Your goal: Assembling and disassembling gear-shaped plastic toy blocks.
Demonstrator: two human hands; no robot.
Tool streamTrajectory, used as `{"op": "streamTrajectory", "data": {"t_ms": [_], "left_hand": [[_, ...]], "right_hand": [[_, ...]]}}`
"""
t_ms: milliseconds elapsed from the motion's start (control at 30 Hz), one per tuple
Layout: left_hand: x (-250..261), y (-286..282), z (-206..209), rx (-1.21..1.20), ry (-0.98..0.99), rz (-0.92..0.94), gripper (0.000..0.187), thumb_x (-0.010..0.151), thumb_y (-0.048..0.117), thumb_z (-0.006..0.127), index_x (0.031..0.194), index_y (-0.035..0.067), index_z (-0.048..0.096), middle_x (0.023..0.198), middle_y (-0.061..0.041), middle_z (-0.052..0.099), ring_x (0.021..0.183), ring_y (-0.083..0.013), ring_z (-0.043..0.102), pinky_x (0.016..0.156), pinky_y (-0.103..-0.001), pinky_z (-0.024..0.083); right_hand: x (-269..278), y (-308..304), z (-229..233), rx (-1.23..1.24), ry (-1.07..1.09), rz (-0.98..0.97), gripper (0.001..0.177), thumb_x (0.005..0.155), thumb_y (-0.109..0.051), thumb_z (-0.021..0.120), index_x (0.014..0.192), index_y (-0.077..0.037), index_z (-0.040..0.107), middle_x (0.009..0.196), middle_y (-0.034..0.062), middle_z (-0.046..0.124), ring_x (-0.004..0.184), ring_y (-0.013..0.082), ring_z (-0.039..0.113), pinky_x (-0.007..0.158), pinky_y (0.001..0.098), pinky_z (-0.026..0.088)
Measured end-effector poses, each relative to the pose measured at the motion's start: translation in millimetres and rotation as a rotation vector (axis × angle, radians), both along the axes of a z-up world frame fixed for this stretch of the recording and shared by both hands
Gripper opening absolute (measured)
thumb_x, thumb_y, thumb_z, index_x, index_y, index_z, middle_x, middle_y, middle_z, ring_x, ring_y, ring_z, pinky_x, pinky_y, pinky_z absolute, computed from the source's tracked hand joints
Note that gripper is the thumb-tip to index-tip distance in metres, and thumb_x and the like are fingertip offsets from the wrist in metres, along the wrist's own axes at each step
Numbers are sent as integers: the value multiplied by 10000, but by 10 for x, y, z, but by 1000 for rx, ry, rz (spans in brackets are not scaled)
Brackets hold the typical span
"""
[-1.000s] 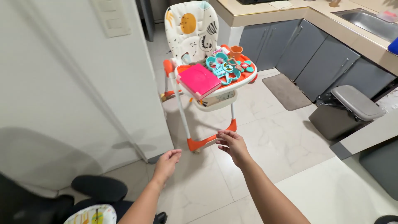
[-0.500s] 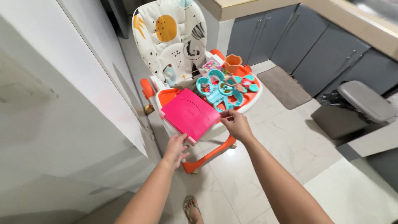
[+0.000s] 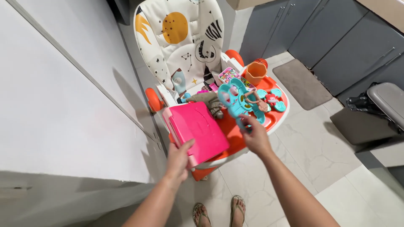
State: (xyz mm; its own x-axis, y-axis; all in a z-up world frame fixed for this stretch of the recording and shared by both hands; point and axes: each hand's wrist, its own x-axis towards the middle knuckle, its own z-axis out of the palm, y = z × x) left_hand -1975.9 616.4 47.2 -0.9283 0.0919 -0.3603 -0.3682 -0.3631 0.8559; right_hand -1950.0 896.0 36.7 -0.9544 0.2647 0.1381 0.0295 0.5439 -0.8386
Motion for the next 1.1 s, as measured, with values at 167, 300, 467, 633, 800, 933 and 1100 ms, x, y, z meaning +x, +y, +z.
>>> {"op": "streamTrajectory", "data": {"t_ms": [167, 300, 467, 633, 800, 933, 1100], "left_hand": [[-211, -702, 363, -181, -22, 70, 439, 795, 135, 737, 1168, -7, 555, 1068, -156, 693, 948, -231, 699, 856, -372, 576], [-213, -903, 726, -232, 26, 161, 401, 800, 125, 707, 1153, -22, 585, 1070, -140, 703, 937, -214, 703, 840, -367, 576], [-171, -912, 706, -341, 51, 211, 403, 835, 127, 709, 1162, -52, 556, 1068, -153, 699, 939, -211, 689, 836, -354, 560], [-181, -856, 500, -233, 25, 268, 402, 855, 157, 689, 1186, -35, 566, 1099, -143, 682, 972, -209, 674, 856, -345, 541], [-272, -755, 425, -368, 351, 447, 421, 894, 132, 721, 1213, -10, 486, 1178, -128, 632, 1063, -174, 617, 962, -304, 487], [-323, -846, 613, -384, 507, 431, 411, 940, 116, 711, 1241, -8, 460, 1184, -129, 620, 1070, -165, 608, 992, -297, 479], [-670, -853, 520, -242, 415, 372, 383, 912, 98, 689, 1225, -13, 497, 1173, -113, 640, 1058, -167, 615, 961, -310, 496]], "right_hand": [[-180, 686, 423, -493, 198, -8, 377, 965, 21, 638, 1332, -12, 558, 1303, 52, 621, 1071, 163, 635, 932, 333, 547], [-201, 993, 803, -803, 210, -94, 505, 967, 21, 579, 1467, -24, 528, 1232, 112, 646, 1116, 189, 639, 965, 358, 547], [-79, 1180, 1069, -1000, 315, -79, 481, 997, 40, 527, 1475, -14, 522, 1266, 120, 659, 1157, 230, 657, 1029, 438, 545], [-57, 1332, 962, -1077, 381, 11, 467, 1049, -2, 511, 1517, -14, 518, 1257, 103, 657, 1174, 241, 675, 1044, 503, 533], [-335, 752, 689, -939, -323, 96, 451, 969, -67, 523, 1411, -30, 604, 1206, 84, 700, 1079, 218, 661, 959, 414, 536], [-567, 617, 20, -907, -461, 72, 412, 954, -73, 523, 1342, -32, 654, 1211, 39, 703, 1104, 188, 668, 962, 413, 548], [-966, 173, 654, 512, -241, 9, 280, 858, -176, 700, 1119, -122, 784, 1243, 134, 689, 1150, 308, 665, 990, 425, 536]]}}
